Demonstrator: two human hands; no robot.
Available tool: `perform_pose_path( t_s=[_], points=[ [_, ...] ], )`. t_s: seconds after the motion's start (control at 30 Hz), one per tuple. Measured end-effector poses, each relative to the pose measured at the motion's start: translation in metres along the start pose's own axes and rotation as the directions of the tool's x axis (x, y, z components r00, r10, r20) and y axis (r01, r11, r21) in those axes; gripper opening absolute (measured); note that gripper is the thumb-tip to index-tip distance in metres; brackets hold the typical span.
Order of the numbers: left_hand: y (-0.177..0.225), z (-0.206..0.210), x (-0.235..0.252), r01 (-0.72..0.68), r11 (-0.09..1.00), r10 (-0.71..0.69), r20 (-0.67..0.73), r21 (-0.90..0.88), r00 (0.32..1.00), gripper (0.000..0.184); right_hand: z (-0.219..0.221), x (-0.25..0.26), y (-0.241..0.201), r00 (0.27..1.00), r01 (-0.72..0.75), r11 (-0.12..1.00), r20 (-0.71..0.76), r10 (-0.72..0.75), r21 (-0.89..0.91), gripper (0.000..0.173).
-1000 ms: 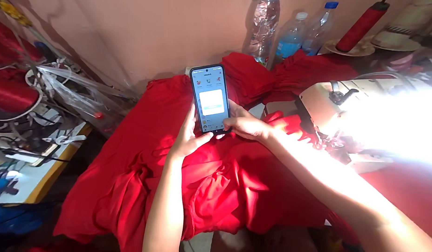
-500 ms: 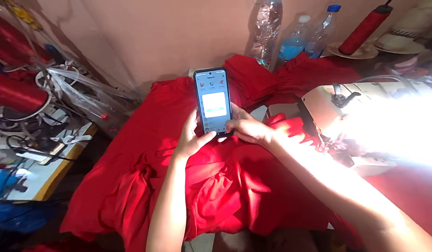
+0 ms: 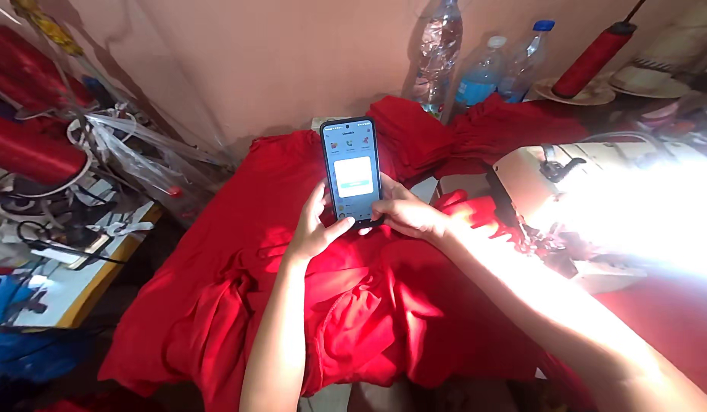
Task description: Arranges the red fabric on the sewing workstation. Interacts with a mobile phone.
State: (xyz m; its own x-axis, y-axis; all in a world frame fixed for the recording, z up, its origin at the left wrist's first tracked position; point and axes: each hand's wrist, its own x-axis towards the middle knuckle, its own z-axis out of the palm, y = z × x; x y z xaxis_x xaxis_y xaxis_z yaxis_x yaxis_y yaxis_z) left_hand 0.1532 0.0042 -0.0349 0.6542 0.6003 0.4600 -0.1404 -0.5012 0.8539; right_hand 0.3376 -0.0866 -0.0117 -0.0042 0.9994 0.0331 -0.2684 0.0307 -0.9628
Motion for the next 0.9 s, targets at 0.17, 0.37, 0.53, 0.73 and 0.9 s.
perform_pose_path(
  t_s=[0.17, 0.37, 0.53, 0.73, 0.9],
  points=[
    [0.0016, -0.0001, -0.0007, -0.006, 1.000, 0.006, -0.006, -0.011, 1.000, 0.074, 0.0001, 0.0001, -0.0003, 1.000, -0.017, 1.000, 0.003, 0.017, 0.018, 0.065],
    [-0.0001, 0.0000, 0.0001, -0.008, 0.998, 0.007, -0.010, -0.055, 1.000, 0.064, -0.0012, 0.0042, 0.0002, 0.999, -0.033, 0.996, 0.006, 0.033, 0.080, 0.039],
    [0.0024, 0.0022, -0.0009, 0.028, 0.994, -0.033, -0.045, -0.109, 0.998, 0.051, -0.0017, 0.0042, 0.0001, 0.999, -0.036, 0.997, -0.008, 0.037, 0.067, 0.034],
    [0.0040, 0.0041, -0.0015, 0.046, 0.995, -0.055, -0.120, -0.084, 0.991, 0.050, -0.0009, 0.0035, 0.0015, 1.000, -0.019, 0.997, -0.022, 0.021, 0.078, 0.031],
    [0.0035, 0.0040, 0.0001, 0.058, 0.996, -0.066, -0.120, -0.070, 0.991, 0.043, -0.0017, 0.0045, 0.0012, 0.998, -0.051, 0.995, -0.030, 0.054, 0.082, 0.034]
  ],
)
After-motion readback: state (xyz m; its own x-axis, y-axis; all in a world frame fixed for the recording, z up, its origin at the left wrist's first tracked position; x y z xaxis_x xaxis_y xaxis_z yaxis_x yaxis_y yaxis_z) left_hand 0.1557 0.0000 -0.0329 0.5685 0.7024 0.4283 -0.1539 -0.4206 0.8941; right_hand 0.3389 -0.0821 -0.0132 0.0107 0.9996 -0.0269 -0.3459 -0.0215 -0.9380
